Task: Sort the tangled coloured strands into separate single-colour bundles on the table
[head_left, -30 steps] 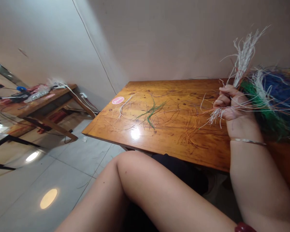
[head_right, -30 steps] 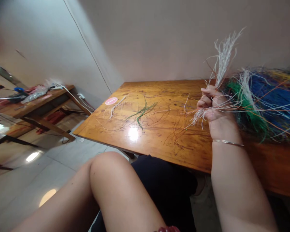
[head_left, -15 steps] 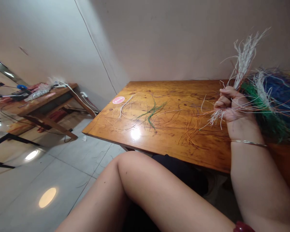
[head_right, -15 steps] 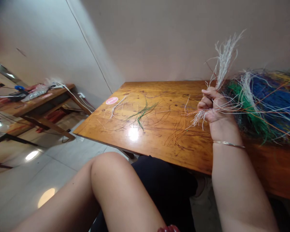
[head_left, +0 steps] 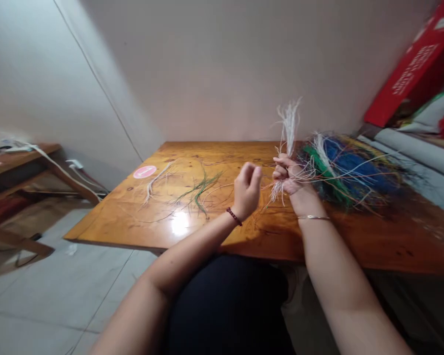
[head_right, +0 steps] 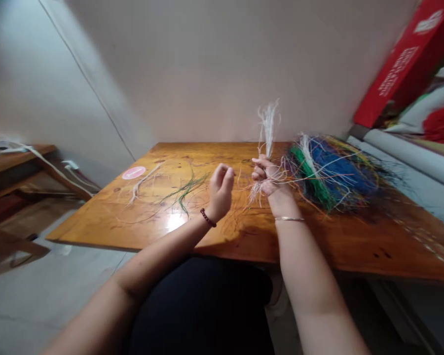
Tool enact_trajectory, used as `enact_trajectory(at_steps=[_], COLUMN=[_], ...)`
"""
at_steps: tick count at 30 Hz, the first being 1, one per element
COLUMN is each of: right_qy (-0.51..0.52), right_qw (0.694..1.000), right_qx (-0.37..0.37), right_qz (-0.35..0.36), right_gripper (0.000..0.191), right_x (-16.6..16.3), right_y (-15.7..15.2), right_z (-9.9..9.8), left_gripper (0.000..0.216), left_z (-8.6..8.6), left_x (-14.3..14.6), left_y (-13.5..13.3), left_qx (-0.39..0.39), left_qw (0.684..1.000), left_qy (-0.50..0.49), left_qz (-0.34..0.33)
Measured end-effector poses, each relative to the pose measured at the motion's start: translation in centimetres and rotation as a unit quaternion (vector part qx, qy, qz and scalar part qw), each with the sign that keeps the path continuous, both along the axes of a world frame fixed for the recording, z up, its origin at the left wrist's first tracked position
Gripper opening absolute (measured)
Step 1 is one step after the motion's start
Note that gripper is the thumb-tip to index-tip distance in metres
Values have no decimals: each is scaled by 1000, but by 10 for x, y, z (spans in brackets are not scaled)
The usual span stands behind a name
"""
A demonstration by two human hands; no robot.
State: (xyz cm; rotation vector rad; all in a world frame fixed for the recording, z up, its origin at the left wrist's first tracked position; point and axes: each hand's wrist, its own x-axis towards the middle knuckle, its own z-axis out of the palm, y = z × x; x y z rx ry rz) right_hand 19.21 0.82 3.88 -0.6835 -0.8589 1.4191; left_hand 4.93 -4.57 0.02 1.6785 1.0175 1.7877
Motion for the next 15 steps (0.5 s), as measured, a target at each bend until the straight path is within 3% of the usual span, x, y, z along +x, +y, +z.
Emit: enact_trajectory(at_steps=[5, 9, 15], right_qy=[-42, -52, -61], right_qw=[999, 998, 998], right_qx=[4, 4, 16], right_qz=[-16, -19, 4], right_gripper=[51, 44, 30], right_x=[-10, -19, -22], right_y=[-9, -17, -49], right_z=[2, 2, 1], left_gripper=[28, 22, 24], left_z=[-19, -29, -26], left_x=[-12, -15, -19], left_y=[41, 42, 43], left_qx=[-10, -1, 38], left_qw=[999, 998, 995], left_qy=[-3, 58, 92], left_qz=[-35, -16, 26])
